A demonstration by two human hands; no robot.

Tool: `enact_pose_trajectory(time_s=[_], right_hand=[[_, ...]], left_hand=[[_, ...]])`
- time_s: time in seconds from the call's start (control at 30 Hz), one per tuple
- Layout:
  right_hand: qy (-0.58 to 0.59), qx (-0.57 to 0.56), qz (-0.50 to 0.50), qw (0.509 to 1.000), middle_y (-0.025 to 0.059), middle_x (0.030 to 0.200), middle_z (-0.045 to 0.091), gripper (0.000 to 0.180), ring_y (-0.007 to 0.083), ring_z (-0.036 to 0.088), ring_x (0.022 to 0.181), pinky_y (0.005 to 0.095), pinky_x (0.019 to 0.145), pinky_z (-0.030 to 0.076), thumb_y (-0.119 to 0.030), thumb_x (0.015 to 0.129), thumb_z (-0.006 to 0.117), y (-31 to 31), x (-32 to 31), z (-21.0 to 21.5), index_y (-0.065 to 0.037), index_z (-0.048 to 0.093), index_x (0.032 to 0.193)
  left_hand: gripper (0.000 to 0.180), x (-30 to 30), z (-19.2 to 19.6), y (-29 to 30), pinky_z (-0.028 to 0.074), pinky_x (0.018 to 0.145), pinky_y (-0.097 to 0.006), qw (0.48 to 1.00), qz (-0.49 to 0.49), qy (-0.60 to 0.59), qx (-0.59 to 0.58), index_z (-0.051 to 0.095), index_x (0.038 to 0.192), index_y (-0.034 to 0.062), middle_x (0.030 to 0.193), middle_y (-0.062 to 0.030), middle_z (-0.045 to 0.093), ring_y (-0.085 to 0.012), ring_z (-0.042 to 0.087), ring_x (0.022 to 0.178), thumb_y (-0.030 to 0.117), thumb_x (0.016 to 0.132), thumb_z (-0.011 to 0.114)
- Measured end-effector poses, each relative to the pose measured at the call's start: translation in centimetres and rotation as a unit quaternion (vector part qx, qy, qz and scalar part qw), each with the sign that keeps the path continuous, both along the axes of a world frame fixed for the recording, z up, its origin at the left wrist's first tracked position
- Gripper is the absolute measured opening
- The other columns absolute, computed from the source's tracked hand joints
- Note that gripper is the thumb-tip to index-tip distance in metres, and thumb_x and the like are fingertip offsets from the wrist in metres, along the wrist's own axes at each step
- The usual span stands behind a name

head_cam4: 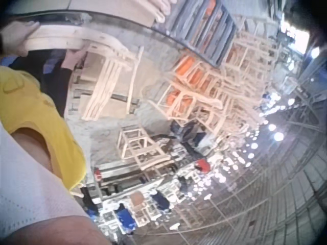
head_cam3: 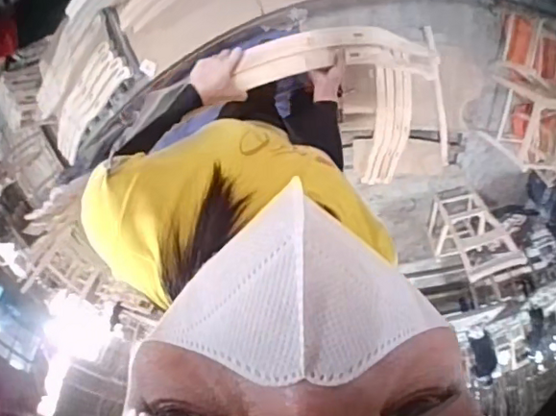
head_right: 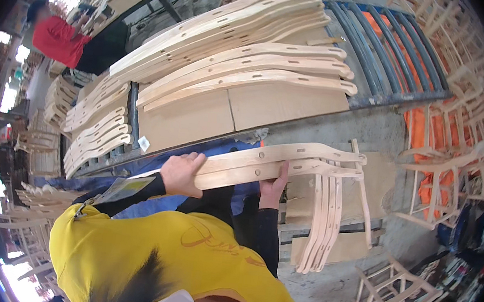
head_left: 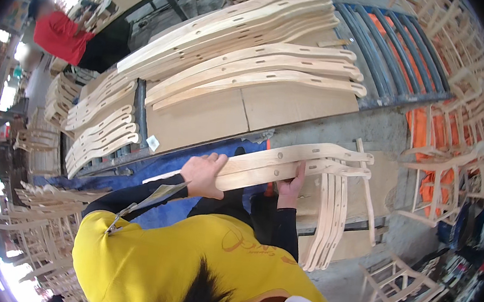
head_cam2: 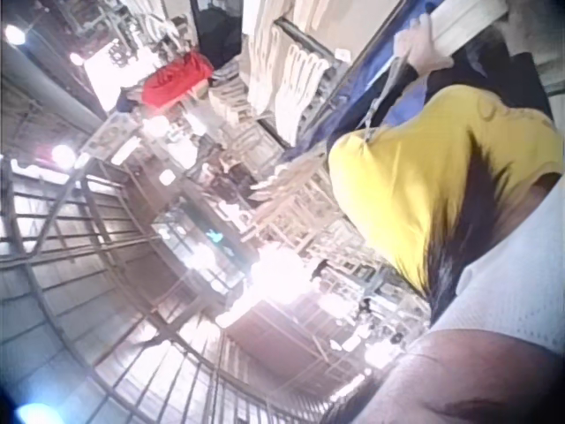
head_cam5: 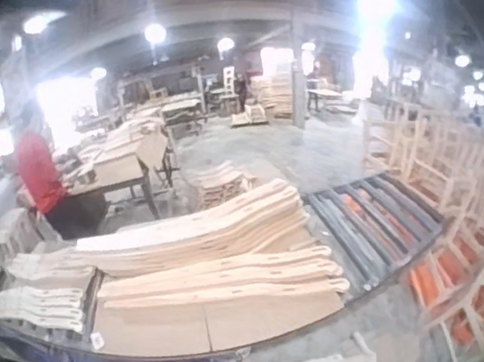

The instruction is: The person repeatedly picks up curved wooden chair parts from a table and places them onto a stack on a nearby pallet. The person handles the parts one at a time and occasionally adjusts the stack. The person also briefly moves a flat cardboard sheet.

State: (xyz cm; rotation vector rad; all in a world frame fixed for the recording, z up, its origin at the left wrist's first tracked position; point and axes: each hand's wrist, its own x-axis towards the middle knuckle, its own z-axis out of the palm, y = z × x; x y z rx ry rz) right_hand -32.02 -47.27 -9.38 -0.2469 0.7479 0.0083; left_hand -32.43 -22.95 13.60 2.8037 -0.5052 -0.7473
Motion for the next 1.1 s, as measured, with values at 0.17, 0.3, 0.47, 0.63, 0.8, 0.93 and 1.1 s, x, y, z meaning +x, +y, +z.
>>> enact_pose_trajectory(time_s=[0.17, 0.3, 0.47, 0.63, 0.8, 0.93, 1.1], right_hand=[[-0.062, 0.008, 0.113, 0.992, 0.0089, 0.125, 0.062, 0.044, 0.0265, 0.059, 0.115, 0.0446, 0.094, 0.050, -0.040, 0.095, 0.057, 5.6, 6.4, 8.1, -0.010, 0.056, 0.128], [-0.143, 0.028, 0.177, 0.973, 0.0088, 0.124, 0.062, 0.040, 0.0255, 0.059, 0.115, 0.0429, 0.098, 0.047, -0.033, 0.097, 0.055, 10.7, 13.3, 10.7, -0.008, 0.056, 0.128], [-0.138, -0.025, 0.162, 0.977, 0.0093, 0.126, 0.062, 0.041, 0.0248, 0.057, 0.118, 0.0403, 0.100, 0.045, -0.029, 0.096, 0.058, 19.2, 20.7, 13.9, -0.005, 0.054, 0.129], [-0.087, -0.032, 0.182, 0.979, 0.0085, 0.123, 0.063, 0.040, 0.0245, 0.058, 0.117, 0.0412, 0.102, 0.045, -0.024, 0.092, 0.065, 23.0, 24.6, 12.5, -0.004, 0.056, 0.126], [0.011, -0.025, 0.178, 0.984, 0.0066, 0.119, 0.065, 0.039, 0.0233, 0.062, 0.112, 0.0410, 0.100, 0.048, -0.022, 0.087, 0.073, 23.6, 24.1, 8.0, -0.008, 0.059, 0.121], [0.089, -0.007, 0.174, 0.981, 0.0054, 0.118, 0.066, 0.038, 0.0223, 0.062, 0.110, 0.0397, 0.099, 0.048, -0.023, 0.088, 0.072, 23.8, 21.5, 4.2, -0.010, 0.059, 0.121], [0.132, 0.002, 0.157, 0.979, 0.0043, 0.118, 0.066, 0.037, 0.0207, 0.062, 0.110, 0.0369, 0.099, 0.047, -0.024, 0.088, 0.072, 23.7, 19.8, 1.7, -0.012, 0.059, 0.121]], left_hand=[[0.075, 3.0, -1.1, 9.8, 0.051, 0.079, -0.043, 0.994, 0.018, -0.088, -0.068, 0.048, 0.117, 0.0016, 0.102, -0.0193, 0.058, -0.0371, 0.061, 0.096, 0.033, 0.056, 0.078], [0.087, 7.1, -1.3, 14.8, 0.050, 0.083, -0.046, 0.978, 0.077, -0.147, -0.129, 0.041, 0.130, -0.0005, 0.109, -0.0205, 0.054, -0.0389, 0.057, 0.101, 0.027, 0.056, 0.078], [0.091, 13.5, -1.8, 17.3, 0.048, 0.087, -0.045, 0.966, 0.136, -0.154, -0.157, 0.039, 0.132, -0.0009, 0.115, -0.0205, 0.053, -0.0385, 0.054, 0.107, 0.030, 0.058, 0.080], [0.098, 18.1, -7.4, 22.2, 0.047, 0.092, -0.045, 0.968, 0.115, -0.146, -0.170, 0.037, 0.135, -0.0035, 0.124, -0.0229, 0.051, -0.0397, 0.053, 0.111, 0.034, 0.057, 0.082], [0.097, 20.1, -10.8, 24.7, 0.046, 0.094, -0.045, 0.980, 0.105, -0.069, -0.152, 0.038, 0.135, -0.0020, 0.125, -0.0222, 0.052, -0.0389, 0.053, 0.114, 0.036, 0.057, 0.082], [0.102, 19.6, -13.5, 25.6, 0.044, 0.098, -0.047, 0.990, 0.071, -0.017, -0.124, 0.034, 0.140, 0.0036, 0.132, -0.0235, 0.049, -0.0389, 0.051, 0.119, 0.038, 0.057, 0.083], [0.103, 19.0, -16.6, 25.6, 0.037, 0.105, -0.049, 0.991, 0.039, 0.010, -0.126, 0.033, 0.141, 0.0029, 0.134, -0.0233, 0.047, -0.0409, 0.047, 0.123, 0.042, 0.060, 0.083]])
